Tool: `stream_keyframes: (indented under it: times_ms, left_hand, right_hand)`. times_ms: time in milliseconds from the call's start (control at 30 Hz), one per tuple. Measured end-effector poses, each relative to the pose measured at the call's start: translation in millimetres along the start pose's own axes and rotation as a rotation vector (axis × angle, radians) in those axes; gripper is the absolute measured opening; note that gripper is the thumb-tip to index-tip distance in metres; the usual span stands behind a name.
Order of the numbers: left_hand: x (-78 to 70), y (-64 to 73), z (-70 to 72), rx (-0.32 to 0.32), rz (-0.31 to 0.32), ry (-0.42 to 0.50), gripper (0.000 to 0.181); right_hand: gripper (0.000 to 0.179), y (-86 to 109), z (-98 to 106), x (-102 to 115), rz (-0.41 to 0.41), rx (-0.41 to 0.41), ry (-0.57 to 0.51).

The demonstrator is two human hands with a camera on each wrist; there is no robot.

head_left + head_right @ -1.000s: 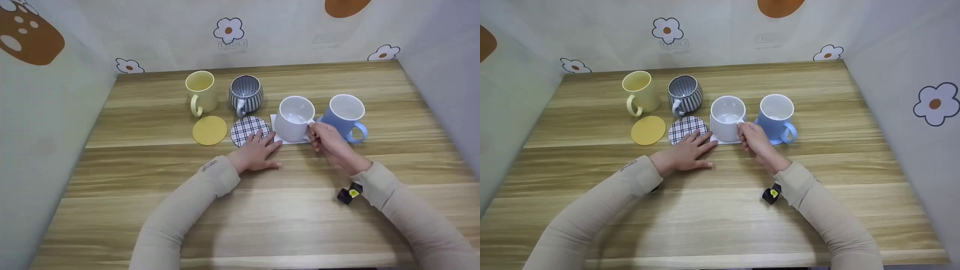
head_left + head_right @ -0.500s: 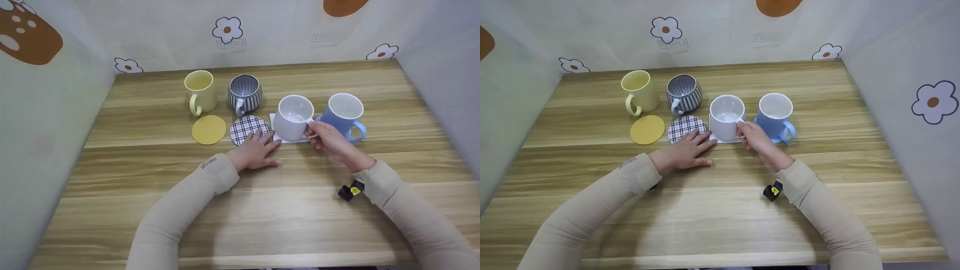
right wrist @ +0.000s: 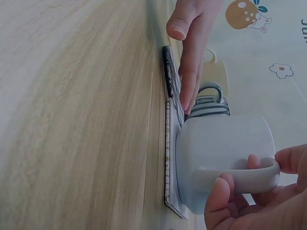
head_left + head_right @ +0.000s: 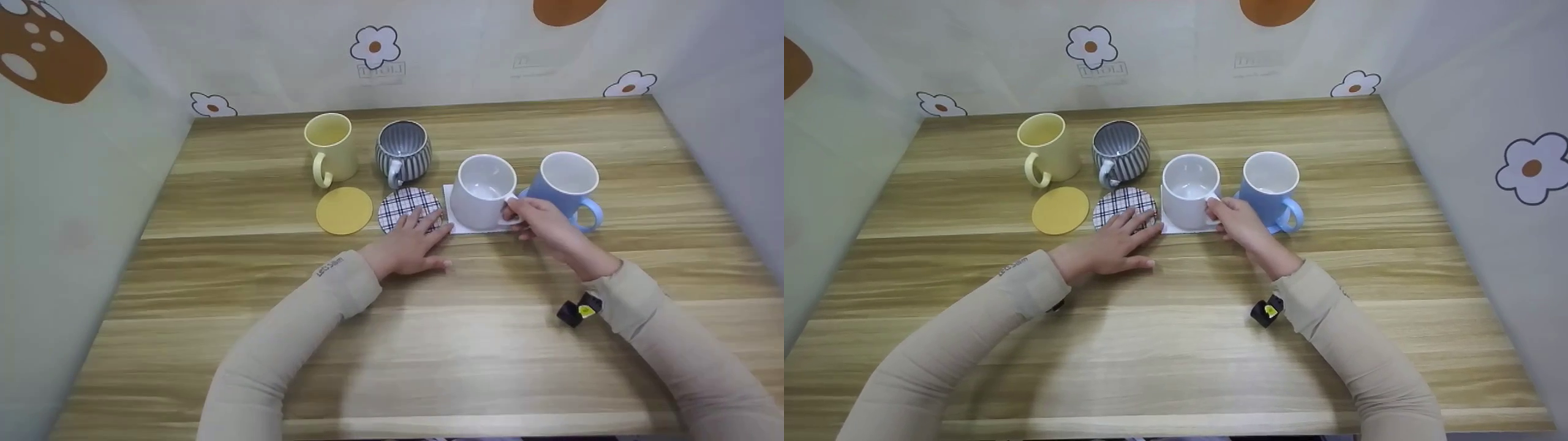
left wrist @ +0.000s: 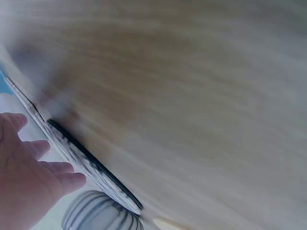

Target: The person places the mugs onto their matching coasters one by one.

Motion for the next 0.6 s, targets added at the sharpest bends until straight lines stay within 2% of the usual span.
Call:
stream_keyframes:
  times_ms: [300,600]
  left_hand:
    - [12.6,15.7,-1.6,-0.013,0.022,0.006,0.073]
    - [31.3,29.2,-4.9,-0.038,0.072,0.013,0.075]
  right_hand:
    - [0.037,13.0,9,8,0.013,-0.046,0.088]
    - [0.047,29.0,13,26,0.114,-0.073,0.199]
Point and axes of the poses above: each hand's wrist, its own y-axis away from the middle knuckle, its own z-axis out of the back of the hand, x = y × z, the point moved 9 cm from there along -y, towards the middle knuckle, and after that the axes turned 4 degrees about -y, right-handed, at the moved point
